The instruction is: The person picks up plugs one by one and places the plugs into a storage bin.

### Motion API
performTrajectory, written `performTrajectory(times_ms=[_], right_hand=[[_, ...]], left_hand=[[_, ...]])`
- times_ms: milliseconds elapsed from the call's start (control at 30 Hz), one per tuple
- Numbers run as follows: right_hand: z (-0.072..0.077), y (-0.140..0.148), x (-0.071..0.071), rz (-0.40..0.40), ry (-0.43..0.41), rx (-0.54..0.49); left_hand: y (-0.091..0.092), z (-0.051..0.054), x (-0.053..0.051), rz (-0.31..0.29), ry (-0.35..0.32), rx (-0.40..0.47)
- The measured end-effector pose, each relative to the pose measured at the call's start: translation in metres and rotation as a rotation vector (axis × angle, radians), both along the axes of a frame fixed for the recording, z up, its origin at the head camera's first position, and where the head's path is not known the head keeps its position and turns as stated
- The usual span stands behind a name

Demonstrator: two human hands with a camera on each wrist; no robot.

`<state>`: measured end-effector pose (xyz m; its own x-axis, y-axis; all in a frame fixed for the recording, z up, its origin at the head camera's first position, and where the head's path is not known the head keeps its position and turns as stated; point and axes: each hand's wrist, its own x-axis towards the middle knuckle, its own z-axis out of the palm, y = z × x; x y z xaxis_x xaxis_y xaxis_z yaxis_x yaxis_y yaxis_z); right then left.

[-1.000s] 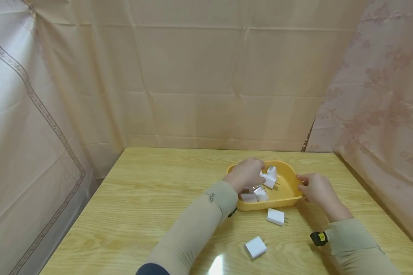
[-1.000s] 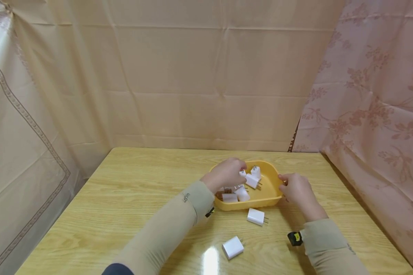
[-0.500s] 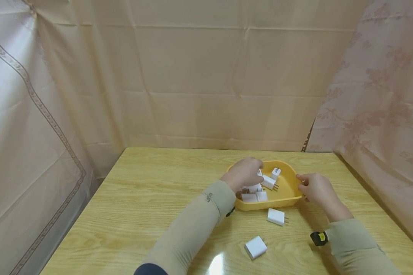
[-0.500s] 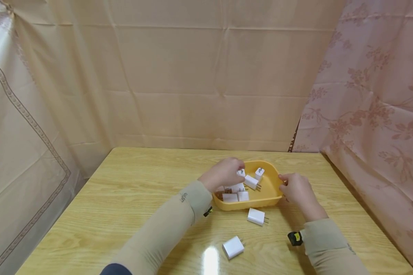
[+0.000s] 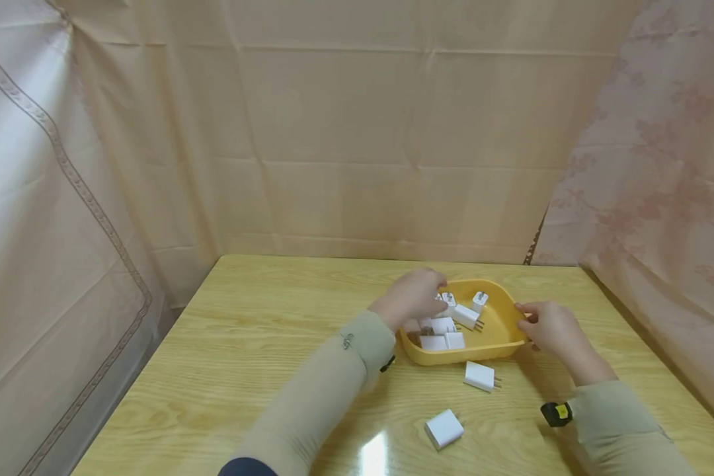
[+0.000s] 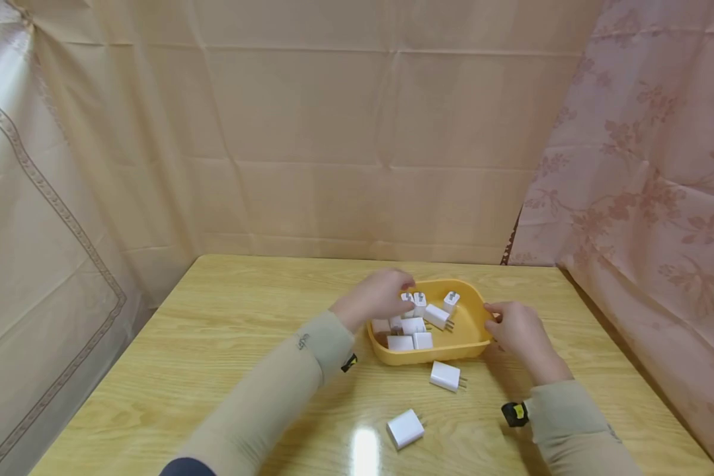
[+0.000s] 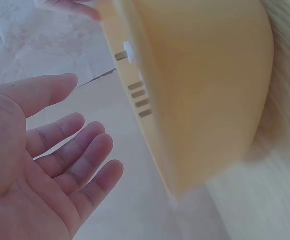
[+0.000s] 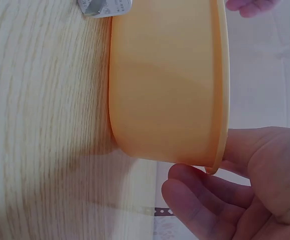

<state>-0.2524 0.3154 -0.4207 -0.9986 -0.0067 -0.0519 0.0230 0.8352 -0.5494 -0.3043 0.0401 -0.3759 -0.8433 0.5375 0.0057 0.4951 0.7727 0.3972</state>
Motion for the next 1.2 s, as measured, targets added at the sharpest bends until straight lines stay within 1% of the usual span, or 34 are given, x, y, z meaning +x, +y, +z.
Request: performTrajectory(times_ms=[100,300,400,500,600,700,833,933,1033,1200], right_hand=[[0.001,0.002,0.001,0.018,0.012,0.013],[0.005,0.005,0.002,0.05,0.064,0.04],[0.009,0.007,0.003,0.063,0.102,0.077],[0.013,0.009,0.004,0.064,0.122,0.117],[0.018,0.009,0.007,0.065,0.139,0.13],[0.022,0.009,0.009,0.063,0.157,0.128],[0.027,0.006,0.012,0.066,0.182,0.142],[0.031,0.004,0.015,0.072,0.194,0.157],[0.035,0.0,0.018,0.079,0.205,0.16],[0.04,-0.006,0.024,0.087,0.216,0.142]], left_hand=[[-0.004,0.0,-0.001,-0.001,0.005,0.007],[-0.015,0.001,-0.001,0.005,0.044,0.025],[-0.021,0.0,-0.001,0.009,0.068,0.032],[-0.026,0.001,0.0,0.009,0.081,0.043],[-0.03,0.004,0.002,0.01,0.087,0.062],[-0.035,0.007,0.005,0.011,0.107,0.077],[-0.041,0.009,0.008,0.01,0.135,0.087],[-0.046,0.009,0.01,0.017,0.135,0.106],[-0.05,0.008,0.012,0.035,0.116,0.136],[-0.055,0.003,0.014,0.065,0.079,0.174]])
